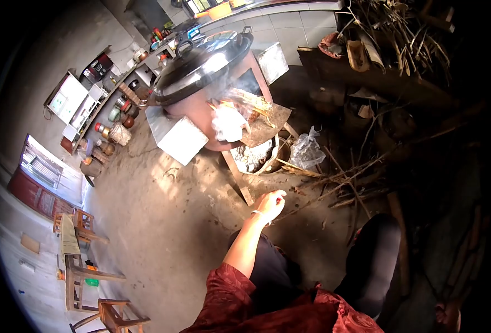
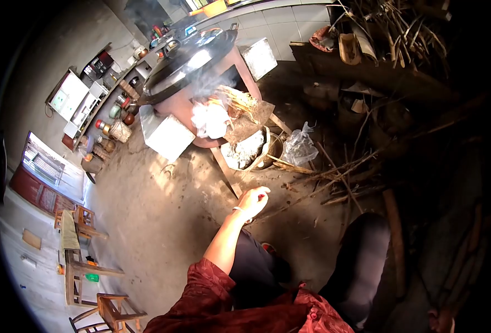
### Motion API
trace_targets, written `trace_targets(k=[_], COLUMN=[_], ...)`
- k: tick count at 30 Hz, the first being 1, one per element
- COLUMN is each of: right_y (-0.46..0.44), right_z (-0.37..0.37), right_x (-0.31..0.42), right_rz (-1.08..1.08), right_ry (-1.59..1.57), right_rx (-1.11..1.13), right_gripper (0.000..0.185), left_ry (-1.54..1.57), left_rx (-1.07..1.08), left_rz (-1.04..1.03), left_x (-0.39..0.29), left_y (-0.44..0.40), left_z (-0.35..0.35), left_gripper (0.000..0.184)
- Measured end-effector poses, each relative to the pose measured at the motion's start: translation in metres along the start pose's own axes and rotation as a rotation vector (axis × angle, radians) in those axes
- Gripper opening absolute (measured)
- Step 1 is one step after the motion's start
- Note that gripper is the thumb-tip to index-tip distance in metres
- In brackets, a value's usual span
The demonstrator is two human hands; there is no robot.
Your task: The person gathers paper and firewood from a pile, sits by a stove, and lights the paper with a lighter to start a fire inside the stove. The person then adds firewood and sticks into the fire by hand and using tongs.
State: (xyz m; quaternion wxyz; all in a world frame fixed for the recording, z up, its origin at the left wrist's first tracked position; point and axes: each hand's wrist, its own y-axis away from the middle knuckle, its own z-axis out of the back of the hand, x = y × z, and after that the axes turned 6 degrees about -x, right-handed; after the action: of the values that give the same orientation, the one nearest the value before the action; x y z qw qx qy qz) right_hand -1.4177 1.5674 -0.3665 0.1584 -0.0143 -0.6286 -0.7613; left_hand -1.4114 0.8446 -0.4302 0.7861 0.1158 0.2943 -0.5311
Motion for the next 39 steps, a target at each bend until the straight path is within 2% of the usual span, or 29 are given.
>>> trace_targets(k=[2,3,6,7,12,14,16,17,21,22,24,25,30,39], right_y=[0.011,0.011,0.022,0.010,0.096,0.127,0.153,0.150,0.165,0.159,0.164,0.172,0.161,0.157], right_z=[-0.026,-0.031,-0.053,-0.062,-0.149,-0.177,-0.195,-0.196,-0.221,-0.224,-0.244,-0.251,-0.277,-0.334], right_x=[-0.004,-0.007,-0.012,-0.015,0.030,0.048,0.065,0.064,0.090,0.092,0.100,0.104,0.123,0.171], right_rz=[-0.073,0.055,0.271,0.351,0.592,0.760,1.018,0.958,0.719,0.754,0.674,0.689,0.667,0.767], right_ry=[-0.360,-0.354,-0.411,-0.409,-0.294,-0.187,0.035,-0.075,-0.060,-0.022,-0.018,0.076,0.080,0.335], right_rx=[-0.012,0.185,0.182,0.264,0.215,0.262,0.382,0.520,0.918,0.913,0.992,0.940,1.114,1.049], right_gripper=[0.031,0.029,0.028,0.041,0.048,0.051,0.055,0.058,0.061,0.062,0.060,0.065,0.045,0.024], left_ry=[-0.004,-0.016,-0.018,-0.015,-0.044,-0.041,-0.058,-0.067,-0.103,-0.116,-0.119,-0.110,-0.101,-0.023], left_rx=[0.045,0.065,0.102,0.110,0.187,0.216,0.213,0.212,0.213,0.217,0.215,0.209,0.210,0.181], left_rz=[-0.021,-0.030,-0.068,-0.082,-0.052,-0.017,-0.015,-0.014,0.030,0.038,0.044,0.043,0.043,-0.001], left_x=[0.001,0.000,0.006,0.009,0.008,0.017,0.021,0.023,0.017,0.017,0.017,0.019,0.020,0.031], left_y=[-0.002,-0.002,-0.002,-0.002,0.000,0.002,0.003,0.004,0.006,0.006,0.007,0.008,0.010,0.007], left_z=[-0.003,-0.004,-0.013,-0.017,-0.016,-0.017,-0.015,-0.013,-0.005,-0.006,-0.006,-0.006,0.002,-0.005], left_gripper=[0.020,0.020,0.022,0.022,0.023,0.023,0.023,0.024,0.024,0.024,0.024,0.024,0.024,0.022])
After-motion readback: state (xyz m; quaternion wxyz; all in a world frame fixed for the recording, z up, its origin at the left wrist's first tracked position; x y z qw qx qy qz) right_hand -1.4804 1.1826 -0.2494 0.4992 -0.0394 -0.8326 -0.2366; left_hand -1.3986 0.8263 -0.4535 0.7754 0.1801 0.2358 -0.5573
